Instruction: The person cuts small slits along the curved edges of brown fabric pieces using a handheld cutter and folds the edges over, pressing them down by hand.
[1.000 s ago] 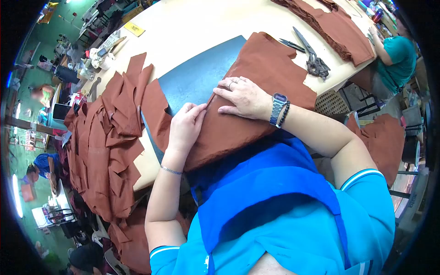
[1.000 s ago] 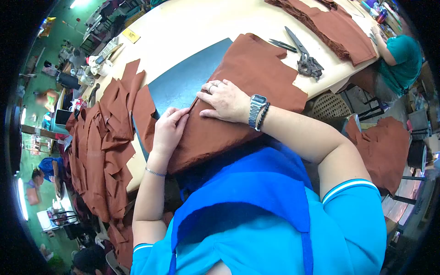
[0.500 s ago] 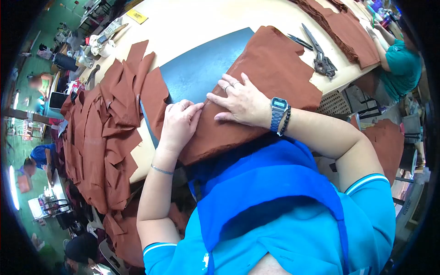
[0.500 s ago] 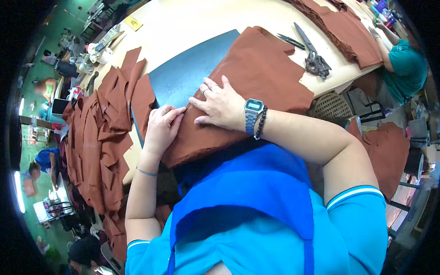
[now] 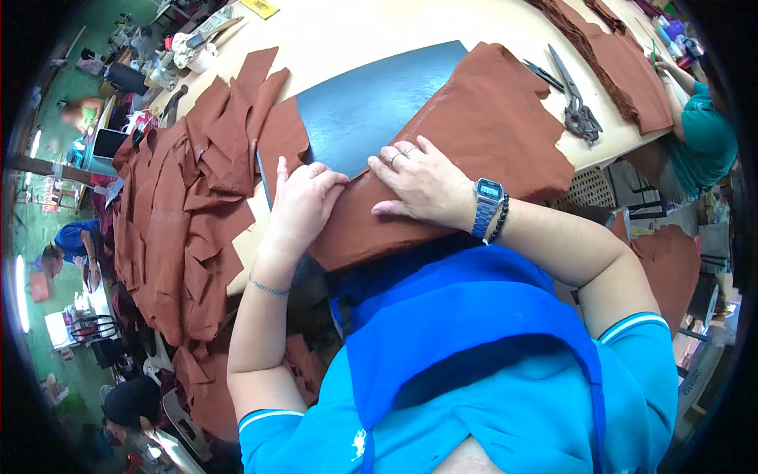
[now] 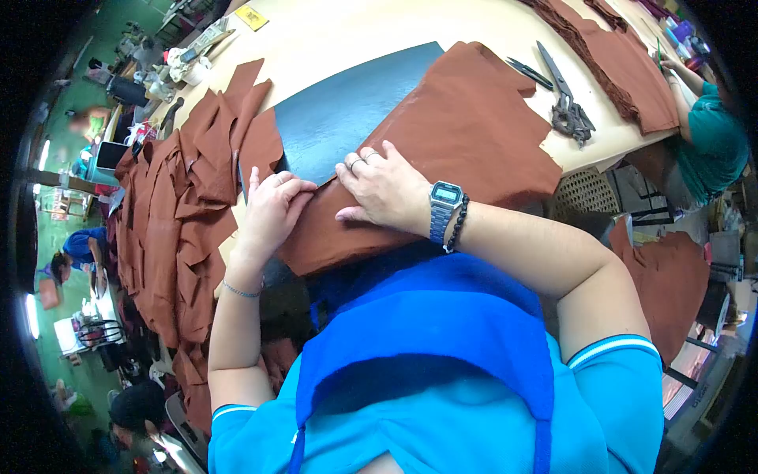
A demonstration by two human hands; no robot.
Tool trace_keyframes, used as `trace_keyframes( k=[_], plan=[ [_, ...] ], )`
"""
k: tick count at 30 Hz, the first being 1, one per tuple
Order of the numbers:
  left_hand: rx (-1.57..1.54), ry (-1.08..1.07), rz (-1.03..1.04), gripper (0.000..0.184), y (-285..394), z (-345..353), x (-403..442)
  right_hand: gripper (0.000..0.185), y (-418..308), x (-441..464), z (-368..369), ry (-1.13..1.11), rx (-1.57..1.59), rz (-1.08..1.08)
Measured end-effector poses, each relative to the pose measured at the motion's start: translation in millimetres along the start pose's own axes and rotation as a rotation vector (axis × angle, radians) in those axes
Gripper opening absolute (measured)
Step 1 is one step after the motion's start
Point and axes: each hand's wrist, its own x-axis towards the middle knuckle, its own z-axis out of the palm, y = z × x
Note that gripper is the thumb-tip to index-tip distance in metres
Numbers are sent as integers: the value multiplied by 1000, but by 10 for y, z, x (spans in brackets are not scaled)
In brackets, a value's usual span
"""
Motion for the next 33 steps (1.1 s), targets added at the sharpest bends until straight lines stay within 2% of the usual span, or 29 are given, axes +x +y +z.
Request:
trace_keyframes(
  k=[7, 10, 25, 33],
  plan=[
    [136, 98, 101, 13, -76, 20, -66, 62, -8, -9, 97, 96, 2, -91],
    [180, 113, 126, 16, -116, 24, -99, 61, -131, 0, 45, -10, 18, 2],
    [113, 173, 145, 15, -425, 56, -164, 61, -141, 130, -78, -119, 19, -10],
    [102, 211, 89, 13, -407, 127, -194, 72, -275, 349, -155, -189, 23, -8]
  ],
)
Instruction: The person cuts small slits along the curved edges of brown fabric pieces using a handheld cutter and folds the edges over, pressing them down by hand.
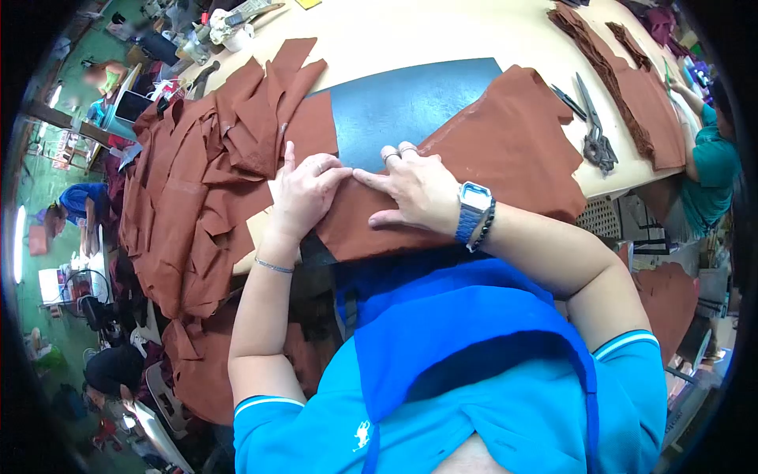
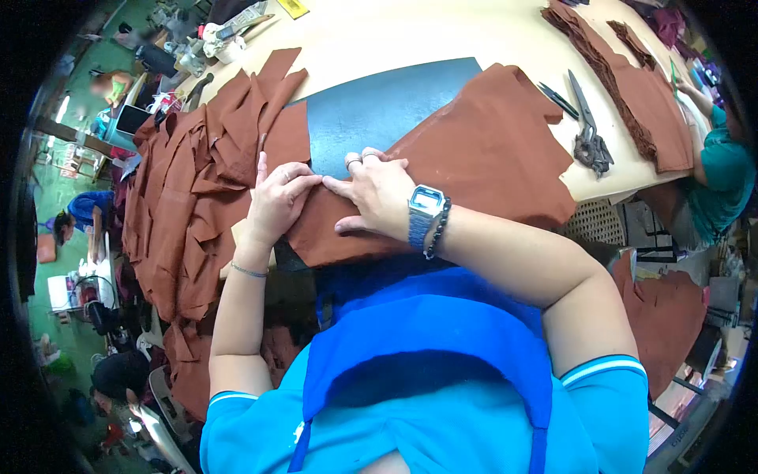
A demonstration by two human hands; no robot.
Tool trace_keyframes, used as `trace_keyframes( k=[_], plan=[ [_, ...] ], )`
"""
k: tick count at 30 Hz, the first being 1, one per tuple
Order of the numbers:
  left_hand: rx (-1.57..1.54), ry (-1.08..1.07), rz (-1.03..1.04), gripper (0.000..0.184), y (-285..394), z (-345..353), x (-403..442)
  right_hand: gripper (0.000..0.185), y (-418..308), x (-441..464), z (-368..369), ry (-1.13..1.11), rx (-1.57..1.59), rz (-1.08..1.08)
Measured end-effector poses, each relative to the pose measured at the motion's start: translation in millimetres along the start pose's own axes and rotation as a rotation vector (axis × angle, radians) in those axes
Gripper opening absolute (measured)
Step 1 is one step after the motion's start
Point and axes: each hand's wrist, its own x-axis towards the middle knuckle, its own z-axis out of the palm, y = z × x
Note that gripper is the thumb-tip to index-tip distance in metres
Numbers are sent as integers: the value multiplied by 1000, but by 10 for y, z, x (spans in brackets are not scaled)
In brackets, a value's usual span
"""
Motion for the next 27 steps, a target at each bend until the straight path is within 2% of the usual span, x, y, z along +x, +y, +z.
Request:
trace_keyframes(
  k=[4, 5, 6, 8, 11, 14, 16, 21, 24, 27],
  plan=[
    [67, 88, 1, 12, 55, 9, -10, 64, 77, 13, -32, -18, 53, -18],
    [87, 30, -25, 11, 70, -12, -22, 61, 160, -13, -40, -9, 86, -35],
    [185, 93, -15, 14, 172, -136, -45, 55, 334, -76, -138, -22, 114, -118],
    [181, 199, -172, 18, 299, -234, -130, 60, 578, -205, 37, 144, 100, -248],
    [36, 178, -553, 36, 427, -292, -541, 71, 615, -521, 134, 159, 124, -143],
    [-19, 38, -721, 49, 736, -321, -767, 78, 502, -594, 100, 82, 118, -24],
    [-13, 75, -660, 45, 944, -334, -731, 77, 411, -561, 104, 93, 150, 27],
    [-167, 187, -651, 18, 1015, -147, -628, 77, 175, -502, 192, 94, 155, 58],
    [-710, 244, -943, 16, 939, -286, -587, 76, 100, -449, 65, 37, 247, 76],
    [-1087, 540, -866, 13, 654, -199, -757, 70, 168, -365, -36, 94, 405, 29]
  ],
)
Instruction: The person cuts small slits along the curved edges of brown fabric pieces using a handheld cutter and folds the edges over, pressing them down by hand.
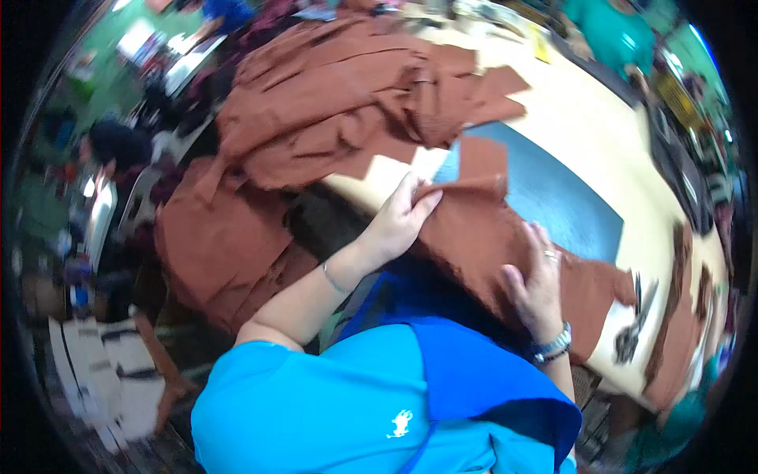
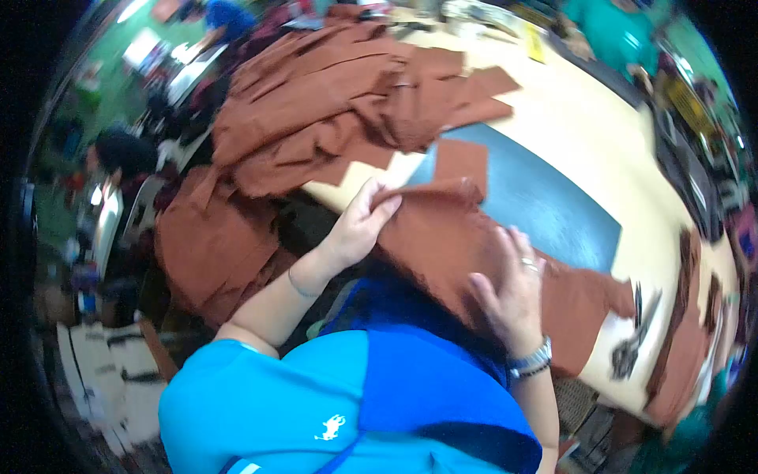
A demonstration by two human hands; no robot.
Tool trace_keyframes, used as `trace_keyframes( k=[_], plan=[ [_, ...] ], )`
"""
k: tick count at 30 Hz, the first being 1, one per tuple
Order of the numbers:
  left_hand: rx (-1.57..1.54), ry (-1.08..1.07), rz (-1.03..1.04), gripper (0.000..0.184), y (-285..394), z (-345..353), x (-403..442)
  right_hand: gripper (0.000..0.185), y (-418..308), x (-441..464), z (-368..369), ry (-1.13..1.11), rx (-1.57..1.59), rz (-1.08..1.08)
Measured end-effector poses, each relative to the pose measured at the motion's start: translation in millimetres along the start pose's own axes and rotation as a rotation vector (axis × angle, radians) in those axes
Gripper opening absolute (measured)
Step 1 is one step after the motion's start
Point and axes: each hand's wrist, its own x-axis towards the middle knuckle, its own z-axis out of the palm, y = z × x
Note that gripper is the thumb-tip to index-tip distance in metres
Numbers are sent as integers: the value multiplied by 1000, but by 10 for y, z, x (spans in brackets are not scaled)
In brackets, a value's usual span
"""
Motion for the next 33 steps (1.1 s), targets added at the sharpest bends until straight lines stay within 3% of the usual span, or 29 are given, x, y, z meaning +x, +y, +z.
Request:
trace_keyframes(
  k=[1, 5, 7, 11, 13, 15, 17, 20, 23, 25, 26, 27, 28, 29, 30, 31, 33],
  plan=[
    [-138, 66, 38, 16, 134, -60, 11, 67, 52, 33, -32, 43, 32, -36],
    [-256, 421, -267, 34, 770, -818, -58, 51, 363, 232, -170, 168, 117, -68],
    [-10, 539, -84, 39, 736, -1563, -164, 48, 613, 321, -195, 168, 2, -54],
    [-163, 1069, 204, 46, 1250, -2538, -802, 46, 908, 310, -104, 164, -64, 71],
    [-180, 1361, 313, 38, 1603, -2991, -1007, 43, 989, 279, -58, 116, -125, 130],
    [-182, 1465, 591, 32, 2040, -3404, -1180, 41, 982, 282, -56, 134, -74, 115],
    [48, 1554, 917, 25, 2426, -3813, -1294, 40, 947, 288, -58, 128, -115, 125],
    [517, 1588, 1085, 22, 2708, -3955, -1063, 38, 950, 296, -61, 135, -100, 99],
    [1117, 1430, 717, 25, 2312, -4530, -709, 36, 902, 284, -70, 141, -128, 96],
    [1270, 1297, 696, 30, 1533, -4522, -303, 34, 844, 274, -76, 158, -144, 93],
    [1279, 1079, 503, 32, 1077, -4589, -254, 34, 841, 272, -76, 164, -143, 91],
    [1542, 1013, 98, 33, 664, -4373, -258, 34, 847, 270, -72, 170, -142, 89],
    [1302, 776, 92, 42, 168, -4259, -306, 35, 822, 267, -80, 173, -146, 94],
    [1249, 647, -297, 61, -239, -4132, -401, 34, 815, 260, -80, 186, -132, 85],
    [1169, 567, -337, 78, -677, -4037, -503, 34, 799, 262, -82, 184, -123, 92],
    [1072, 589, -623, 79, -638, -3602, -505, 34, 791, 263, -89, 183, -115, 101],
    [993, 826, -313, 68, -1368, -3700, -492, 32, 775, 256, -103, 179, -117, 98]
  ],
)
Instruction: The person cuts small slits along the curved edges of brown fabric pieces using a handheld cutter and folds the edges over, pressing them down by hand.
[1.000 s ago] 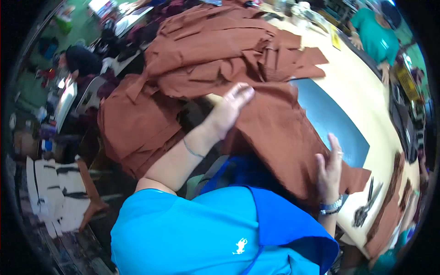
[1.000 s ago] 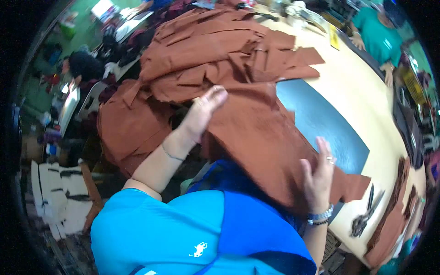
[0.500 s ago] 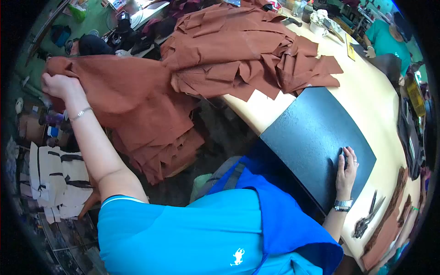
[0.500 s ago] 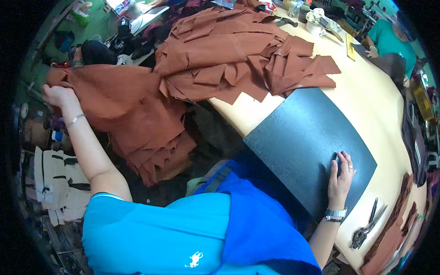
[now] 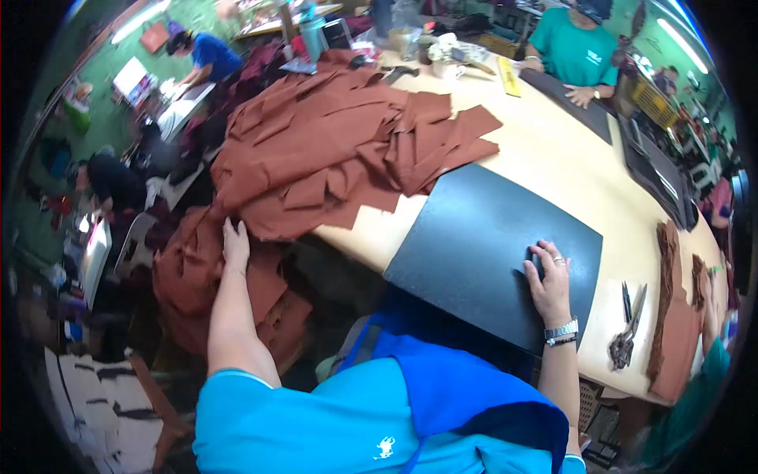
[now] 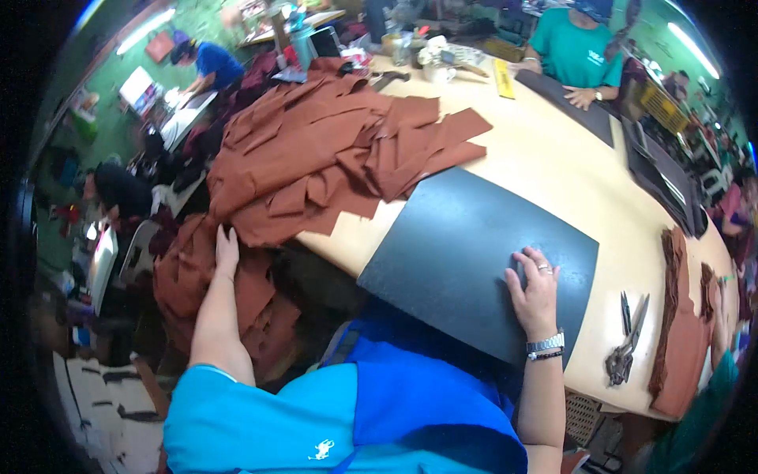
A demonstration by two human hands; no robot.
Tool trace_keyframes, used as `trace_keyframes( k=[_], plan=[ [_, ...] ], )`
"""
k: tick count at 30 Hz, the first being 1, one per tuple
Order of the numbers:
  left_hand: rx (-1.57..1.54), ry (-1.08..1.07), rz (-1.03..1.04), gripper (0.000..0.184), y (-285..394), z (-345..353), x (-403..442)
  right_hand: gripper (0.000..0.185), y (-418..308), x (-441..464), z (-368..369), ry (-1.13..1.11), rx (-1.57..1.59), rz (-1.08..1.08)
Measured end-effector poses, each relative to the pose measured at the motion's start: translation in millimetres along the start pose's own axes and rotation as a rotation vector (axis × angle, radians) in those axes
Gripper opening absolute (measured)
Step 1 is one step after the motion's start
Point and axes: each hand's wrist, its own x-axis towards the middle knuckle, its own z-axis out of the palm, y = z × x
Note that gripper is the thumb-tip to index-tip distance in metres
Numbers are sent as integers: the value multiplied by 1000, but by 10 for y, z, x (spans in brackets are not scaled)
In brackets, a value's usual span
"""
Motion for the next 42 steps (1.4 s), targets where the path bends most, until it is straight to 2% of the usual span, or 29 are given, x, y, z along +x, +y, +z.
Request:
trace_keyframes(
  k=[3, 6, 8, 10, 12, 14, 16, 17, 18, 19, 21, 22, 23, 26, 27, 30, 31, 32, 34, 37, 40, 42],
  plan=[
    [-316, 389, 108, 51, 575, 84, -90, 32, -17, 2, -4, 5, 19, 26],
    [-358, 525, 432, 45, 1453, 38, -81, 34, -27, 9, -11, 13, 23, 34],
    [-372, 391, 644, 41, 2181, 92, -215, 34, -52, 14, -30, 20, 40, 38],
    [-197, 203, 883, 44, 2794, 237, -420, 33, -19, 9, -10, 35, 41, 30],
    [-7, 18, 924, 50, 3428, 348, -884, 32, -11, 12, -9, 49, 60, 27],
    [76, 41, 1006, 45, 3621, 849, -1036, 31, -17, 8, -19, 53, 74, 24],
    [118, -198, 909, 31, 3936, 941, -1122, 31, -1, 6, -6, 74, 99, 16],
    [-78, -251, 865, 21, 4107, 960, -1174, 32, 10, 7, -2, 82, 122, 20],
    [-263, -159, 873, 15, 4310, 877, -1360, 32, 43, 6, -5, 90, 146, 25],
    [-366, -161, 959, 13, 4454, 872, -1510, 39, 100, 19, -18, 65, 230, 48],
    [-521, -191, 1143, 9, 4678, 841, -1903, 49, 33, 41, -52, 306, 372, -41],
    [-573, -215, 1243, 7, 4731, 822, -2141, 55, 0, 57, -65, 428, 439, -89],
    [-556, -297, 1378, 7, 4749, 848, -2334, 69, 9, 66, -89, 473, 379, -144],
    [-458, -421, 1720, 12, 4694, 885, -2765, 65, 62, 25, -138, 442, -26, -232],
    [-515, -430, 1713, 16, 4674, 880, -2823, 46, 3, 0, -181, 426, -102, -222],
    [-550, -568, 1604, 18, 4599, 816, -2664, 25, 183, -76, -217, 281, -174, -229],
    [-546, -590, 1567, 21, 4594, 744, -2567, 17, 142, -81, -270, 294, -74, -185],
    [-412, -645, 1537, 22, 4547, 686, -2441, 17, 135, -125, -318, 286, -30, -148],
    [-271, -592, 1528, 19, 4407, 650, -2272, 16, 154, -208, -436, 271, 55, -79],
    [-361, -442, 1550, 17, 4300, 576, -2233, 18, 121, -316, -637, 230, 99, -37],
    [-562, -412, 1549, 17, 4249, 475, -2412, 21, 184, -376, -739, 268, 127, -30],
    [-474, -502, 1598, 19, 4246, 338, -2451, 21, 173, -405, -912, 319, 108, -56]
  ],
)
